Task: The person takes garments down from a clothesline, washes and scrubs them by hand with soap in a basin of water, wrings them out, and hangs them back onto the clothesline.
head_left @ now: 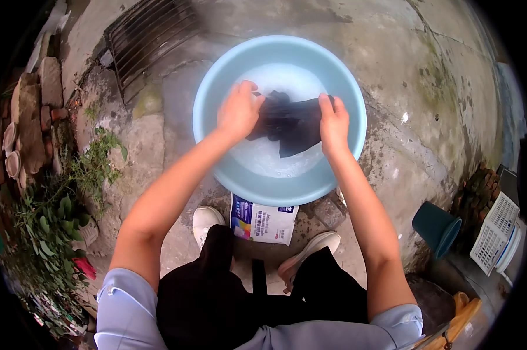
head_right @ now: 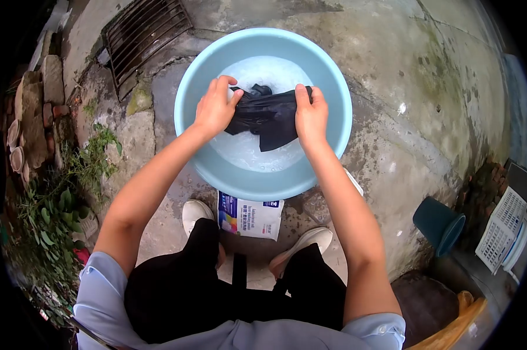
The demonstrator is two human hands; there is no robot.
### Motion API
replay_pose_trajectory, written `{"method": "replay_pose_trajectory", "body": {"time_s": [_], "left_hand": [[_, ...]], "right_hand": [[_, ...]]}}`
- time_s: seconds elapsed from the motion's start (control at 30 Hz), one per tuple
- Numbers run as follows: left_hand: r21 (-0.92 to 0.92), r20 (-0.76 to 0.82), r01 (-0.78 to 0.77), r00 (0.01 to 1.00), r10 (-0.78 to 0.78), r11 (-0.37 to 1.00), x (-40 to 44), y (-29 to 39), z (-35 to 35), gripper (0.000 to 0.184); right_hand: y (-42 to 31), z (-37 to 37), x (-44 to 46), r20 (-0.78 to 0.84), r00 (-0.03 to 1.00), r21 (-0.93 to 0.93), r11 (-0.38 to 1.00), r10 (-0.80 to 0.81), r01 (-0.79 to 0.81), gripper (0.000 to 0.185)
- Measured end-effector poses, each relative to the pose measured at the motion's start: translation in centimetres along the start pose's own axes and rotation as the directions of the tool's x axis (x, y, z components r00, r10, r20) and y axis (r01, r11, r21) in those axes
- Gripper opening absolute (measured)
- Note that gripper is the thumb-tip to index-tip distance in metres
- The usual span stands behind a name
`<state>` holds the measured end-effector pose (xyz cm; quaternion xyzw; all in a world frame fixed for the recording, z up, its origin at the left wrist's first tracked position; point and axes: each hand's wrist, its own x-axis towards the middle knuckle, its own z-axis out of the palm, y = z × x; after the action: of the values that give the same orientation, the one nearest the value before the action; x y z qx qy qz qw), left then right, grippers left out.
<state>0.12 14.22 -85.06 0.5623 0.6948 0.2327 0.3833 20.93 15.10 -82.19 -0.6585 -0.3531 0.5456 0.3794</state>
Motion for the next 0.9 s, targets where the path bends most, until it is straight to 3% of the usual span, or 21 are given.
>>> {"method": "replay_pose_trajectory", "body": {"time_s": [0.07, 0.1, 0.13, 0.17, 0.23, 0.27, 0.3, 0.33, 0.4, 0.47, 0.53, 0.6, 0.63, 0.67, 0.73, 0.8, 0.83, 0.87, 0.9], "left_hand": [[0.352, -0.041, -0.046, 0.997, 0.065, 0.935, -1.2, -1.0, 1.1, 0.041], [0.369, 0.034, 0.085, 0.994, -0.104, 0.926, -1.9, -0.9, 2.0, 0.053], [0.368, 0.037, 0.086, 0.993, -0.108, 0.926, -2.1, -1.8, 3.0, 0.053], [0.198, 0.068, 0.148, 0.984, -0.165, 0.969, -2.1, -2.9, 4.2, 0.056], [-0.138, 0.216, 0.326, 0.931, -0.293, 0.935, -2.0, -2.4, 4.3, 0.057], [-0.139, 0.215, 0.325, 0.932, -0.292, 0.935, -2.3, -0.6, 3.5, 0.057], [-0.23, 0.201, 0.19, 0.969, -0.145, 0.954, -3.0, 1.1, 3.0, 0.055], [-0.315, 0.177, 0.052, 0.984, 0.005, 0.948, -4.0, 2.6, 2.5, 0.053], [-0.203, 0.143, -0.146, 0.974, 0.177, 0.968, -5.4, 5.3, 2.1, 0.048], [-0.043, 0.189, -0.298, 0.935, 0.301, 0.954, -7.2, 7.1, 2.0, 0.041], [0.022, 0.137, -0.399, 0.91, 0.392, 0.917, -7.2, 7.2, 2.6, 0.039], [-0.002, 0.013, -0.202, 0.979, 0.202, 0.979, -5.2, 7.2, 2.7, 0.04], [0.038, -0.096, -0.138, 0.985, 0.141, 0.99, -3.9, 7.6, 2.2, 0.041], [0.012, -0.102, -0.009, 0.995, 0.011, 1.0, -2.8, 8.0, 1.5, 0.045], [0.148, -0.074, -0.013, 0.997, 0.025, 0.989, -3.1, 7.9, 1.5, 0.047], [0.2, -0.001, -0.278, 0.959, 0.284, 0.94, -5.2, 6.8, 2.8, 0.049], [0.176, 0.098, -0.341, 0.939, 0.328, 0.923, -6.4, 6.7, 3.0, 0.05], [0.085, 0.058, -0.341, 0.94, 0.337, 0.936, -7.8, 6.7, 3.5, 0.05], [0.053, 0.047, -0.359, 0.933, 0.357, 0.932, -8.4, 6.2, 3.7, 0.045]], "right_hand": [[1.4, -0.5, 0.0, 0.047, 0.981, -0.374, 0.907, -0.19, 0.194, 0.047], [3.6, -0.1, -0.5, 0.115, 0.9, -0.688, 0.619, -0.421, 0.378, 0.053], [4.6, 0.2, -0.8, 0.194, 0.844, -0.799, 0.419, -0.5, 0.432, 0.056], [5.4, 0.5, -1.1, 0.269, 0.775, -0.872, 0.197, -0.572, 0.448, 0.06], [5.7, 0.6, -0.3, 0.163, 0.951, -0.624, 0.72, -0.262, 0.305, 0.052], [5.6, 0.8, 0.2, 0.171, 0.982, -0.432, 0.89, -0.077, 0.145, 0.049], [5.6, 1.0, 0.5, 0.221, 0.97, -0.219, 0.974, 0.104, -0.055, 0.047], [5.6, 1.2, 0.3, 0.305, 0.915, -0.005, 0.961, 0.264, -0.276, 0.045], [4.1, 1.3, -1.1, 0.343, 0.817, 0.414, 0.706, 0.464, -0.575, 0.036], [3.8, 1.3, -2.0, 0.375, 0.83, 0.627, 0.547, 0.412, -0.555, 0.04], [3.7, 1.5, -2.6, 0.414, 0.805, 0.618, 0.517, 0.425, -0.592, 0.043], [2.8, 2.6, -3.4, 0.424, 0.845, 0.705, 0.467, 0.327, -0.534, 0.054], [1.7, 2.4, -4.2, 0.58, 0.749, 0.657, 0.36, 0.32, -0.662, 0.06], [1.8, 2.5, -4.5, 0.615, 0.724, 0.607, 0.4, 0.311, -0.687, 0.07], [1.0, 3.0, -5.3, 0.64, 0.713, 0.595, 0.402, 0.287, -0.696, 0.086], [0.5, 3.6, -5.4, 0.542, 0.777, 0.608, 0.489, 0.321, -0.626, 0.093], [3.0, 2.9, -4.2, 0.573, 0.781, 0.657, 0.431, 0.247, -0.618, 0.073], [3.1, 3.0, -4.1, 0.568, 0.784, 0.662, 0.427, 0.251, -0.616, 0.073], [3.0, 2.9, -4.0, 0.489, 0.789, 0.628, 0.478, 0.371, -0.614, 0.063]]}}
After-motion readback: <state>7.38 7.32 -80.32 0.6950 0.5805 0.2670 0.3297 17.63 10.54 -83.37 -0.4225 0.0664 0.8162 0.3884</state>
